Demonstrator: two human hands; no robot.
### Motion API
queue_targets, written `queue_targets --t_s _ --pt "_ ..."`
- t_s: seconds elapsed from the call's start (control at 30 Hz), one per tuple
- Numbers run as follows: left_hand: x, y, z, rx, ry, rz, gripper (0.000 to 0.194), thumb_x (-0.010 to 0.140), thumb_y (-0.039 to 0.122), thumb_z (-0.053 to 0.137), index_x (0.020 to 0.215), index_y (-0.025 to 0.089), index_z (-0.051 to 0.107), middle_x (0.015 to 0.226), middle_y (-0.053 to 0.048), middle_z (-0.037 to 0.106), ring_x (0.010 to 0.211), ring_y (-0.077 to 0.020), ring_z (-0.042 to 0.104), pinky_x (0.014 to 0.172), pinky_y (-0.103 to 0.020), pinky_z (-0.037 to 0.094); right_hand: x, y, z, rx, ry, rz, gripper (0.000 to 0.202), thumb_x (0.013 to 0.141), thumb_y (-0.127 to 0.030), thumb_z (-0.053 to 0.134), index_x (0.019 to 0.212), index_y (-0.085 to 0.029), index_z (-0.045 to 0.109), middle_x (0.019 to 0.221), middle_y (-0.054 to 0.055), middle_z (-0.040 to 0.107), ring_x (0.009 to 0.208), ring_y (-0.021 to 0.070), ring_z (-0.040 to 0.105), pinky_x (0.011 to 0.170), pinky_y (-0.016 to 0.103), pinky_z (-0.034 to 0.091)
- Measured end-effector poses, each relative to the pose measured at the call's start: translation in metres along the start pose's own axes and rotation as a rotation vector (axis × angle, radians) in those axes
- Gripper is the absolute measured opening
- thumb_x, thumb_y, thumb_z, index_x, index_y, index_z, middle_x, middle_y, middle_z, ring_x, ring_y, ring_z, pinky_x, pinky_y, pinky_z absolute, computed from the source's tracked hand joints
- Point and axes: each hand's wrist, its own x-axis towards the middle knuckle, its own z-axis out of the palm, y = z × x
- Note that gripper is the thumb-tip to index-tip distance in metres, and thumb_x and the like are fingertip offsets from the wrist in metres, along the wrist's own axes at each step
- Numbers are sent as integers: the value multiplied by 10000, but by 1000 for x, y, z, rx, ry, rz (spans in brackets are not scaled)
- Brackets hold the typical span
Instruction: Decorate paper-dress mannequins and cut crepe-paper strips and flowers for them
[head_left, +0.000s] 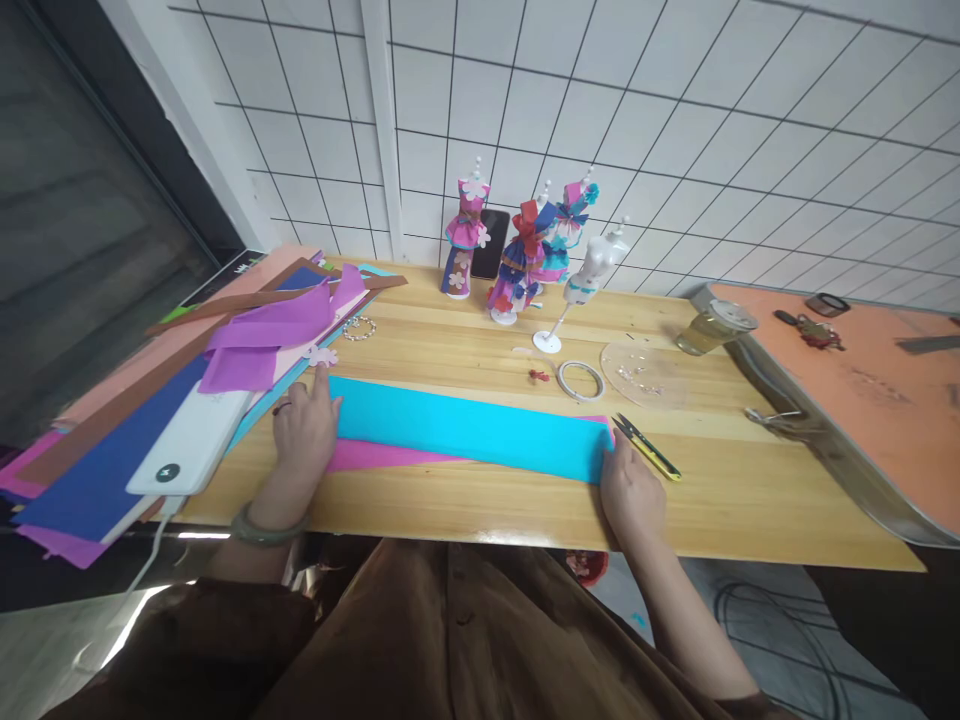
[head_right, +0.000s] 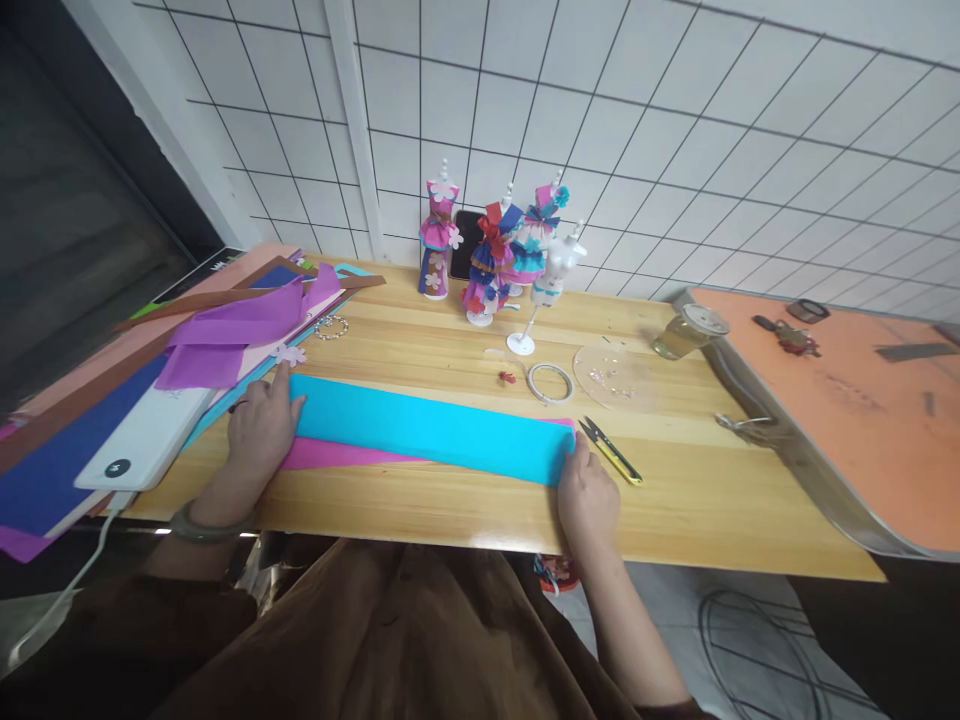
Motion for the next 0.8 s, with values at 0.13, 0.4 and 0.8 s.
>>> queue_targets --t_s 0.13,0.4,0.8 --pt "-8 19 -3 -62 142 97 547 867 366 388 1357 136 306 1287 -223 387 1180 -364 371 905 -483 349 0 1 1 10 1 4 432 924 -293 240 1303 -114 343 974 159 620 865 256 606 646 315 418" --pt "-58 101 5 -268 -4 750 498 862 444 389 1328 268 376 1449 -75 250 1343 -280 143 1058 -461 195 0 1 4 59 -3 24 447 921 -308 249 1323 -132 331 964 152 620 885 242 598 674 311 415" --pt "-68 109 7 -305 -66 725 484 890 417 302 1361 303 312 1464 -50 213 1348 -270 125 1067 -495 134 -11 -47 -10 314 331 -336 421 880 -307 381 1271 -158 431 1338 184 394 1246 297 327 951 499 318"
